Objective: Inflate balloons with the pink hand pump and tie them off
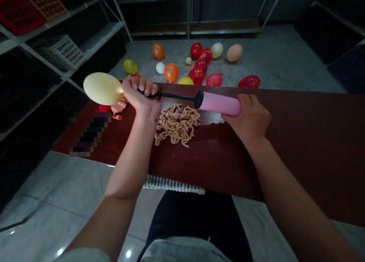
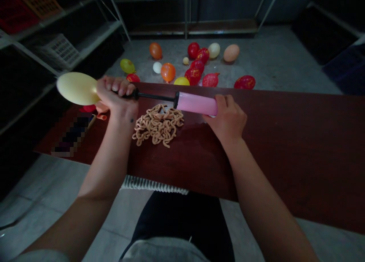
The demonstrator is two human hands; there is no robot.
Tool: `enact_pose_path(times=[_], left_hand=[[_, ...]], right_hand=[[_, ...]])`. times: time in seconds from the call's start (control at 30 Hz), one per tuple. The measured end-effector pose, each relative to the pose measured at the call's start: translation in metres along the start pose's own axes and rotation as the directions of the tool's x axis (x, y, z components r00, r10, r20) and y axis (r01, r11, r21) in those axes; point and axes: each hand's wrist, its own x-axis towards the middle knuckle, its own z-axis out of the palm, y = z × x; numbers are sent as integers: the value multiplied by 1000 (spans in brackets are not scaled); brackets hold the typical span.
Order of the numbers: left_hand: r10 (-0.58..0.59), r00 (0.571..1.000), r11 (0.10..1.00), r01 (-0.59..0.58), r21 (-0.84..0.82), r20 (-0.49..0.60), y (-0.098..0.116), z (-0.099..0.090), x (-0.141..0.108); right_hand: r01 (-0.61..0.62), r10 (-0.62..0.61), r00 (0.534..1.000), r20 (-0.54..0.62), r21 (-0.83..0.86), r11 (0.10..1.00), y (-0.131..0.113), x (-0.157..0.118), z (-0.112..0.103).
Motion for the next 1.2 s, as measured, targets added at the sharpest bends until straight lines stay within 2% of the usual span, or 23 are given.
enact_pose_path(times=[0.17, 0.3, 0.43, 0.57, 0.73, 0.9, 1.2], left_hand=[[-53, 998, 997, 54, 60, -17, -11, 6, -12], [-135, 991, 984, 135, 120, -2, -24, 4, -23], [-179, 984, 981, 177, 77, 20, -34, 1, -28], [-188, 982, 982, 187, 11, 38, -37, -3, -22], [-176, 984, 984, 177, -28, 35, -31, -2, -15], [-171, 983, 985, 172, -14, 65, -20, 5, -18], [-94, 996, 995, 93, -44, -4, -4, -1, 4]], right_hand=[[49, -48, 995, 85, -4, 999, -20, -7, -8], [90, -88, 993, 82, -20, 996, -36, -15, -18], [107, -106, 991, 85, -3, 994, -41, -17, -18], [97, -99, 990, 100, 23, 995, -39, -13, -9], [109, -110, 993, 43, 32, 994, -38, -7, -2], [104, -104, 995, -8, 4, 995, -37, -4, -1], [45, -53, 995, -79, -91, 995, -6, 3, -7]])
